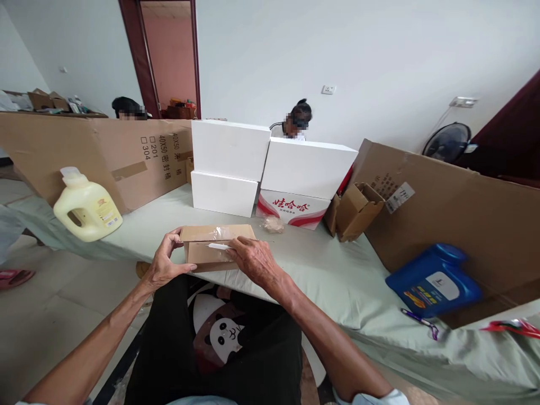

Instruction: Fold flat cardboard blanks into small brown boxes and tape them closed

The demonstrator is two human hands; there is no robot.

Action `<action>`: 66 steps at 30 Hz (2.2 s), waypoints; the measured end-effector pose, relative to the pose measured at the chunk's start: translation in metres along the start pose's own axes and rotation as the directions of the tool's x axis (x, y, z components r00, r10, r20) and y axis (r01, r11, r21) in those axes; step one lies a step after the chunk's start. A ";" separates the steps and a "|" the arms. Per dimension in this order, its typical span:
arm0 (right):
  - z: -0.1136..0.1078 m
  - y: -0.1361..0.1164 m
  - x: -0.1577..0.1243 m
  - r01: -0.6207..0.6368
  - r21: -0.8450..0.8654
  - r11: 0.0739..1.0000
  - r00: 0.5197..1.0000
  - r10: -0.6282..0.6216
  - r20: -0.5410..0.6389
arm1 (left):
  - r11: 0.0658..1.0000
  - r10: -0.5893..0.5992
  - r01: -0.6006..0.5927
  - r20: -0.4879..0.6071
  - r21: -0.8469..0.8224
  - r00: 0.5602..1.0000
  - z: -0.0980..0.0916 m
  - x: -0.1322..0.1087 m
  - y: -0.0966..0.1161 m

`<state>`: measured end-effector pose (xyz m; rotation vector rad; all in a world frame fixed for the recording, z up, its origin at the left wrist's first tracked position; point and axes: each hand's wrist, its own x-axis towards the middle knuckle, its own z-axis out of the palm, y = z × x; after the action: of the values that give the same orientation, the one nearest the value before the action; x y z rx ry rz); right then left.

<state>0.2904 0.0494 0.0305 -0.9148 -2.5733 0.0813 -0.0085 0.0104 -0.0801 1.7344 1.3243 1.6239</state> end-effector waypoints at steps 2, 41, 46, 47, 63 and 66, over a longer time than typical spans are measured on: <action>0.002 0.003 0.006 0.013 -0.035 0.999 1.000 -0.012 0.005 | 1.000 0.003 -0.003 -0.006 -0.007 1.000 0.001 0.000 0.001; -0.039 -0.028 0.057 0.126 -0.371 0.920 0.978 -0.053 0.201 | 0.999 0.011 -0.009 -0.036 0.046 0.999 -0.002 0.004 0.001; -0.063 0.005 0.044 0.096 -0.567 0.818 0.965 0.064 0.255 | 0.993 -0.028 0.028 -0.004 0.111 1.000 -0.004 0.009 0.009; -0.069 0.013 0.040 0.062 -0.582 0.811 0.967 0.094 0.235 | 0.993 -0.030 0.029 0.008 0.115 1.000 -0.004 0.010 0.010; 0.085 0.153 -0.135 -0.518 -0.032 0.855 0.815 0.482 -0.321 | 0.949 0.019 -0.100 0.263 0.299 0.965 -0.026 0.027 0.027; 0.093 0.155 -0.133 -0.497 -0.009 0.867 0.818 0.465 -0.338 | 0.929 -0.012 -0.112 0.330 0.353 0.944 -0.032 0.035 0.028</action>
<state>0.4388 0.0962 -0.1312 -1.4703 -2.0038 -0.0518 -0.0326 0.0171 -0.0314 2.1592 1.4913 1.0877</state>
